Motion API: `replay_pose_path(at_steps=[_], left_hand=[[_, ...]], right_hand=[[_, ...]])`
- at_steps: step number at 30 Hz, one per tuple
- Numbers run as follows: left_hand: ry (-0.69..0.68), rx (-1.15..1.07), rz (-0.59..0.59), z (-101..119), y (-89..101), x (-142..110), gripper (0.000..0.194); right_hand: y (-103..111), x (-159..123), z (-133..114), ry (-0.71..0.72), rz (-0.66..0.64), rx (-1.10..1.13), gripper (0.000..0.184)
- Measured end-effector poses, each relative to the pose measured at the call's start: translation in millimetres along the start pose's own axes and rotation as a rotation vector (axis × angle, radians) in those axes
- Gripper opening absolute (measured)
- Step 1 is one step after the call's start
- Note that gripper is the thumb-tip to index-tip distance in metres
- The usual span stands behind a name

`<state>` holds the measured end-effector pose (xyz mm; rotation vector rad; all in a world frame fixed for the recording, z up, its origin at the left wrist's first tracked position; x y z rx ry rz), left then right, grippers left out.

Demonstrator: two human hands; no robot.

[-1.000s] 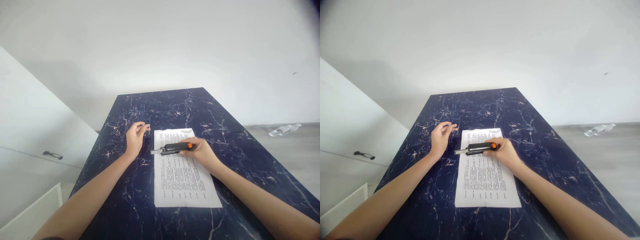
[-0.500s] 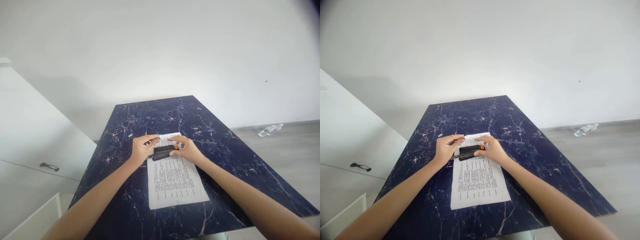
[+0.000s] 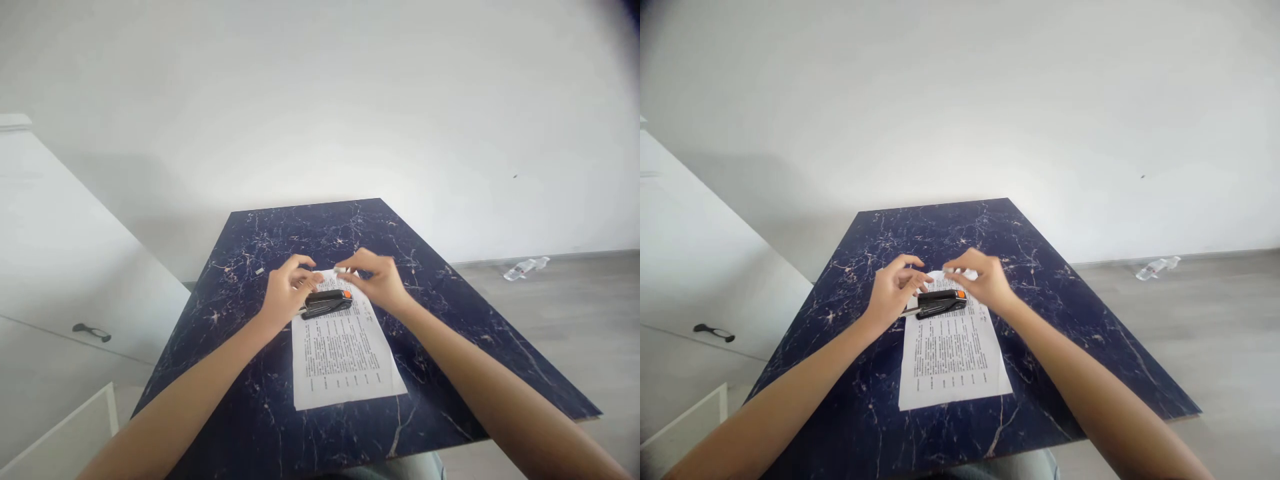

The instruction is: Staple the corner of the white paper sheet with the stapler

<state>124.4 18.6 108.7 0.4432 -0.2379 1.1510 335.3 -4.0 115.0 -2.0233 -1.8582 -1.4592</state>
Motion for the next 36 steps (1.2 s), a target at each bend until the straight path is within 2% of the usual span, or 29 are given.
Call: replay_pose_path(at_steps=[3,4,6,7,9,11,13,15,18,20,23,26,29,32,36], left_hand=[[-0.062,0.343,0.145,-12.0,40.6,10.0,0.03],[-0.039,0.446,0.196,-22.0,57.6,10.9,0.032],[0.032,0.645,0.256,-47.6,90.2,7.9,0.028],[0.066,0.733,0.248,-61.6,103.1,4.6,0.025],[0.111,0.897,0.227,-86.5,122.9,-4.1,0.026],[0.197,1.013,0.205,-107.5,135.3,-12.4,0.044],[0.281,1.068,0.161,-121.3,139.2,-16.9,0.055],[0.305,1.079,0.111,-125.9,136.8,-17.2,0.046],[0.226,1.06,0.057,-121.0,129.5,-14.9,0.031],[0.18,1.042,0.053,-117.3,127.3,-15.0,0.029],[0.161,1.026,0.112,-115.0,128.3,-15.8,0.031],[0.138,1.034,0.137,-114.2,123.1,-13.4,0.036],[0.131,1.01,0.09,-114.2,110.0,-10.3,0.024],[0.129,0.994,0.064,-111.8,98.0,-11.6,0.025],[0.098,0.987,0.062,-108.2,92.5,-16.0,0.026]], right_hand=[[38.4,-2.1,97.2,-0.39,0.126,-0.132,0.027],[53.2,-7.9,130.6,-0.498,0.203,-0.162,0.03],[70.2,-21.4,188.0,-0.645,0.255,-0.188,0.036],[75.7,-27.8,209.2,-0.679,0.288,-0.183,0.039],[78.6,-35.1,234.8,-0.679,0.295,-0.228,0.042],[73.3,-35.3,243.7,-0.639,0.222,-0.34,0.04],[66.0,-32.6,245.2,-0.607,0.128,-0.462,0.038],[63.1,-30.5,242.9,-0.586,0.091,-0.537,0.042],[65.5,-28.6,227.6,-0.509,0.126,-0.605,0.047],[64.5,-26.9,207.2,-0.417,0.132,-0.634,0.04],[53.8,-22.3,166.2,-0.278,0.088,-0.63,0.024],[37.4,-16.3,123.1,-0.176,0.06,-0.576,0.019],[18.0,-12.1,88.3,-0.102,0.021,-0.519,0.018],[-2.4,-12.6,64.5,-0.031,-0.071,-0.461,0.019],[-20.8,-17.8,47.2,0.03,-0.155,-0.408,0.021]])
Point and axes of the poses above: each hand's wrist, its own x-axis towards the middle knuckle, its own y-axis out of the back of the hand, z = x × y, the point moved 7 cm from there along x, towards the middle knuckle, and after that the axes turned 9 degrees about -x, right-handed, at the moved point
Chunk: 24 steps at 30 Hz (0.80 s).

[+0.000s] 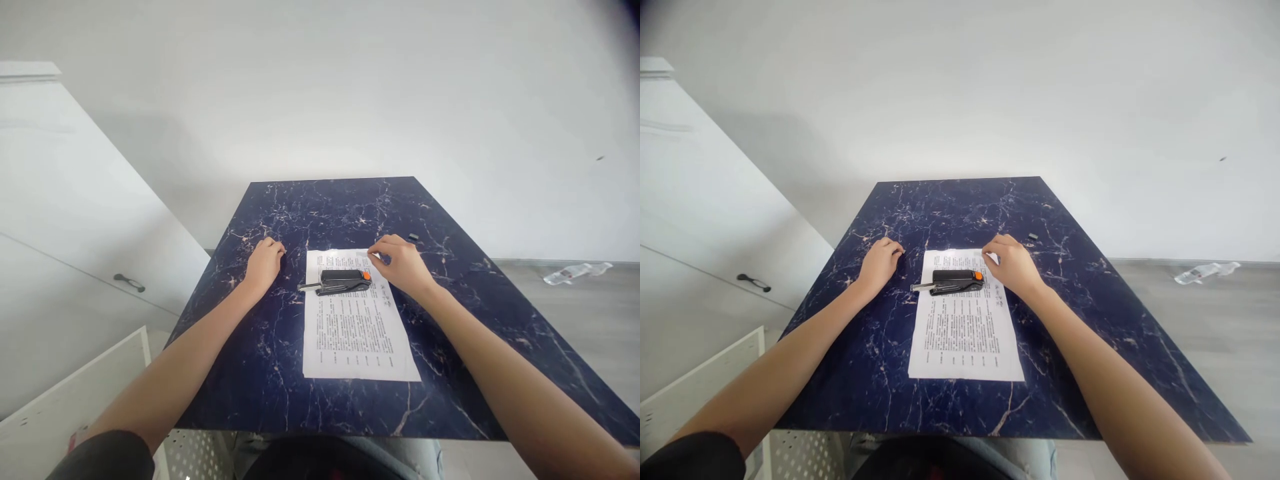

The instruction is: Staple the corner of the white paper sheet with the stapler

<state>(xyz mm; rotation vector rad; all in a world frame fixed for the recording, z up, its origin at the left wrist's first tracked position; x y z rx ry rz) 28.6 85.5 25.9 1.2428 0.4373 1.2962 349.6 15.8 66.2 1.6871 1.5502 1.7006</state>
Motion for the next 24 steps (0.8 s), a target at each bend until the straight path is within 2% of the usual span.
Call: replay_pose_path(at_steps=[5,7,12,15,17,24], left_hand=[[-0.054,-0.053,-0.039,2.6,-1.0,-0.6,0.023],[-0.047,-0.111,-0.007,9.4,3.2,-2.2,0.023],[-0.018,-0.473,0.147,42.4,20.7,-14.6,0.01],[-0.094,-0.595,0.133,65.7,24.2,-21.6,0.014],[-0.108,-0.661,0.116,73.8,24.3,-24.5,0.014],[-0.021,-0.835,0.079,71.8,14.5,-26.3,0.015]], right_hand=[[-5.6,-2.7,-13.8,0.048,-0.028,0.011,0.023],[-5.0,-3.5,-17.4,0.059,-0.024,0.015,0.025],[-1.8,-5.2,-21.8,0.06,-0.02,0.039,0.025],[-0.9,-5.9,-22.0,0.058,-0.022,0.054,0.025],[-0.9,-6.5,-22.2,0.069,-0.024,0.059,0.024],[-0.8,-7.8,-20.3,0.056,-0.019,0.065,0.022]])
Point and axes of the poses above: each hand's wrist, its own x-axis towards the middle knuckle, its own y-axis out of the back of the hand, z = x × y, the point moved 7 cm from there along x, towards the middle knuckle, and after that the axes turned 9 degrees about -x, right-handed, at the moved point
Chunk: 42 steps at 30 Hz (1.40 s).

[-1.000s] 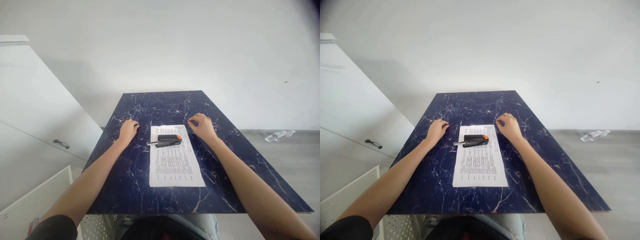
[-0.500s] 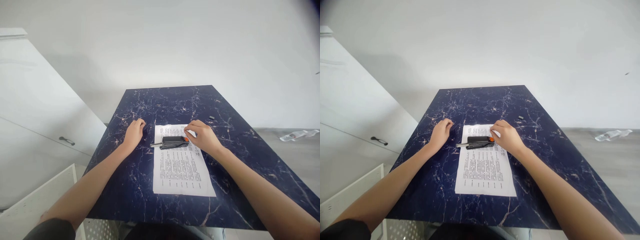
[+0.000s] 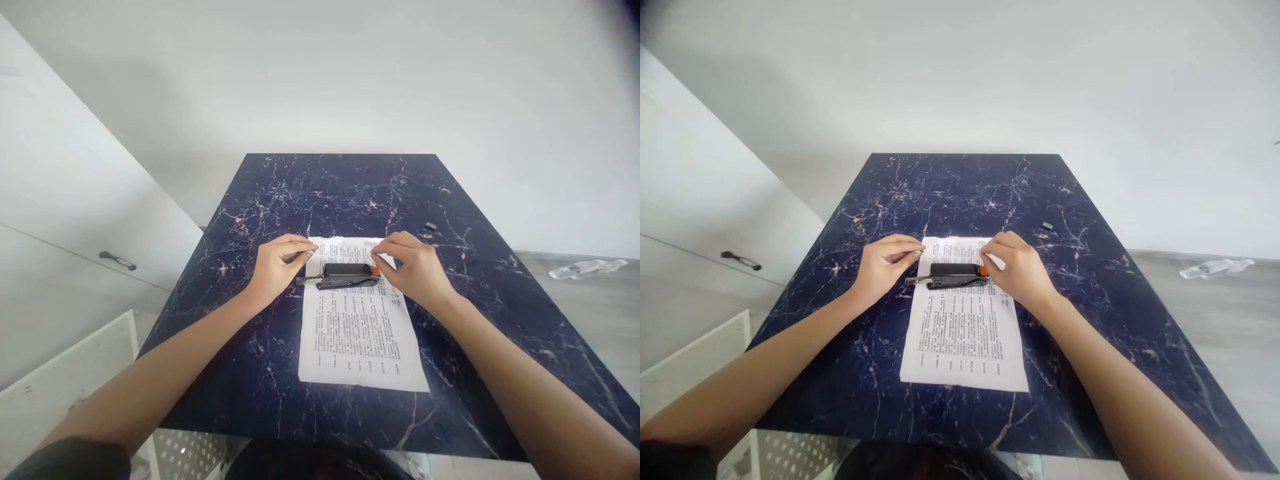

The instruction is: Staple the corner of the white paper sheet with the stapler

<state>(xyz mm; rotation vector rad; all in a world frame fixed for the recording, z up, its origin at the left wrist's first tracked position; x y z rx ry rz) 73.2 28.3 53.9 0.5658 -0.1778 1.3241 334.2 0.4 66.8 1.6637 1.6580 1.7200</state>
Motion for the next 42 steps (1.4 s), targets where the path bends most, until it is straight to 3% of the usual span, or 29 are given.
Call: replay_pose_path(at_steps=[7,12,17,19,22,25,27,35,42], left_hand=[[0.4,-0.46,0.16,-49.2,11.1,3.6,0.023],[0.46,-0.555,0.194,-66.0,18.3,6.1,0.03],[0.377,-0.491,0.173,-59.1,17.2,6.0,0.035],[0.299,-0.427,0.121,-48.4,17.0,7.8,0.033],[0.141,-0.308,-0.091,-27.8,11.9,11.5,0.019],[0.031,-0.217,-0.327,-15.4,4.2,9.8,0.01],[-0.001,-0.164,-0.41,-13.3,0.8,7.5,0.008],[-0.015,-0.12,-0.581,-11.8,-16.6,-0.4,0.008],[0.055,-0.117,-0.618,-17.9,-17.3,-1.3,0.009]], right_hand=[[-2.6,-0.5,2.5,-0.012,0.011,-0.01,0.022],[-0.3,-0.2,7.8,-0.076,0.04,-0.041,0.021],[16.3,2.6,26.3,-0.211,0.073,-0.025,0.016],[28.0,0.9,42.2,-0.316,0.121,-0.042,0.012],[41.5,-4.9,66.6,-0.448,0.2,-0.073,0.01],[42.3,-7.0,78.0,-0.458,0.207,-0.102,0.01],[38.6,-5.6,76.2,-0.415,0.184,-0.121,0.011],[33.8,2.0,47.7,-0.256,0.108,-0.139,0.014],[52.6,1.0,53.0,-0.298,0.227,-0.17,0.012]])
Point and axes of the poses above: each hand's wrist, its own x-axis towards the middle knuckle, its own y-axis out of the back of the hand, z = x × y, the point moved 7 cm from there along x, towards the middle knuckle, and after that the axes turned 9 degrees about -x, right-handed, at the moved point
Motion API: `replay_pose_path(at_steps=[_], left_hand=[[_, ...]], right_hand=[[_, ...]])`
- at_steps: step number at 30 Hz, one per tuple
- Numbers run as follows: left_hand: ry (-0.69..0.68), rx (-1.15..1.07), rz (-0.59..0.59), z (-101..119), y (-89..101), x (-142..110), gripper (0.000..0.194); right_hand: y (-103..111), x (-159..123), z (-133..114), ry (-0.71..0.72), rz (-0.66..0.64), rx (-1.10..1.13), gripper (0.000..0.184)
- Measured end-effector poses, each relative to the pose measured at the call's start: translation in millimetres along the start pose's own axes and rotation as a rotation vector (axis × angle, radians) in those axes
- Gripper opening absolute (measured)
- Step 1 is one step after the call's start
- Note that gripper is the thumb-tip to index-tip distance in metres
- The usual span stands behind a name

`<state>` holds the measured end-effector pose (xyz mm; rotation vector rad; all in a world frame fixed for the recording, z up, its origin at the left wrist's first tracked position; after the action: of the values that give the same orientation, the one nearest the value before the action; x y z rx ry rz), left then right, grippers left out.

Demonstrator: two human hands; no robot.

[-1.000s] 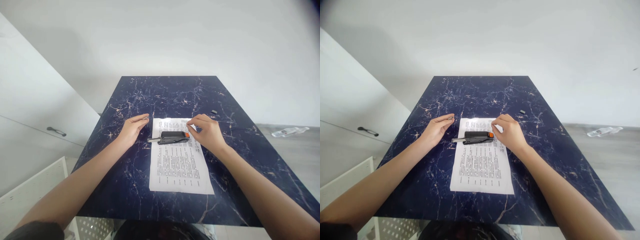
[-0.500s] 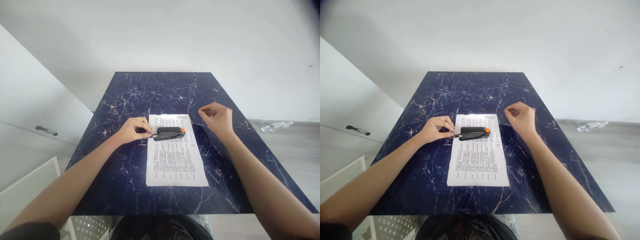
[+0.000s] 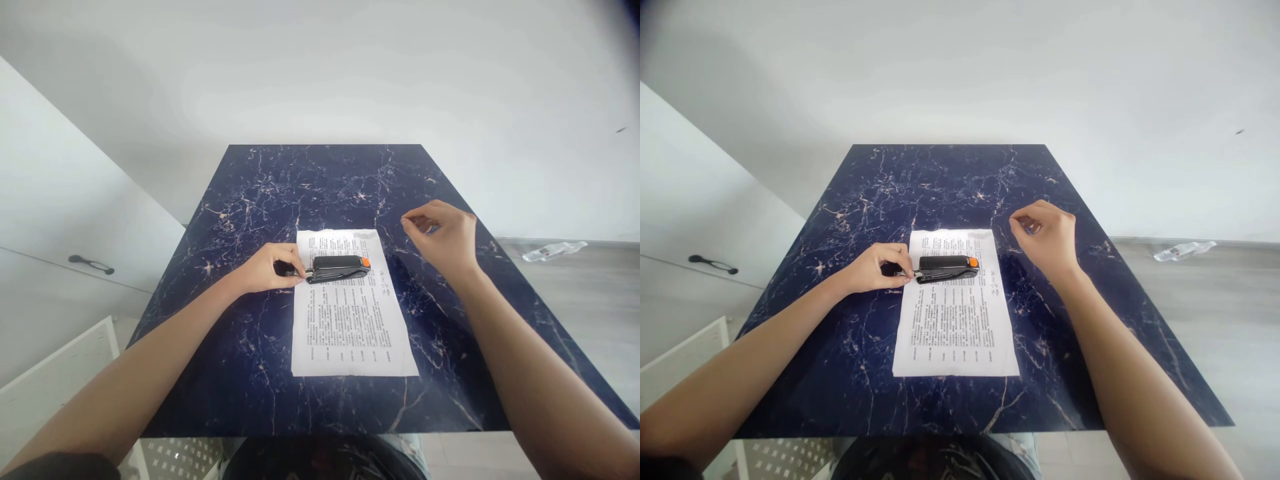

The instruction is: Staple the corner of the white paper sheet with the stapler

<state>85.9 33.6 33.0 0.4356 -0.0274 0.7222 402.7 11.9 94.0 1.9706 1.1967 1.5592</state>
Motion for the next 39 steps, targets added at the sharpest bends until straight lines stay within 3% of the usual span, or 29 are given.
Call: replay_pose_path(at_steps=[8,14,17,22,24,30,39], left_hand=[[0.028,-0.002,0.032,-2.0,0.9,0.6,0.007],[0.027,-0.006,0.057,-5.6,3.9,0.1,0.005],[0.03,0.008,0.041,-4.4,2.6,0.6,0.006],[0.014,0.022,0.031,-1.6,1.8,0.8,0.011],[0.006,0.022,0.038,-2.1,2.9,0.5,0.014],[0.016,0.045,0.015,-4.6,1.8,0.5,0.017],[0.067,0.064,-0.014,-5.3,-1.2,0.9,0.021]], right_hand=[[-0.2,-0.8,-7.6,0.044,-0.02,0.01,0.012],[-3.6,-4.8,-18.8,0.075,-0.075,0.135,0.013],[-17.5,-10.2,-30.0,0.144,-0.213,0.29,0.014],[-48.2,-31.8,-64.3,0.327,-0.508,0.436,0.05],[-58.5,-41.0,-74.6,0.348,-0.597,0.422,0.055],[-69.1,-47.4,-75.9,0.268,-0.612,0.356,0.028],[-67.1,-46.2,-76.6,0.265,-0.619,0.343,0.024]])
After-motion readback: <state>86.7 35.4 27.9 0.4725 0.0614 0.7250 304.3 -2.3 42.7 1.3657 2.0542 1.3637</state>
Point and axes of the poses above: each hand's wrist, its own x-axis towards the middle knuckle, its own y-axis out of the back of the hand, z = x × y, the point moved 7 cm from there along x, towards the middle knuckle, and after that the axes turned 9 degrees about -x, right-handed, at the moved point
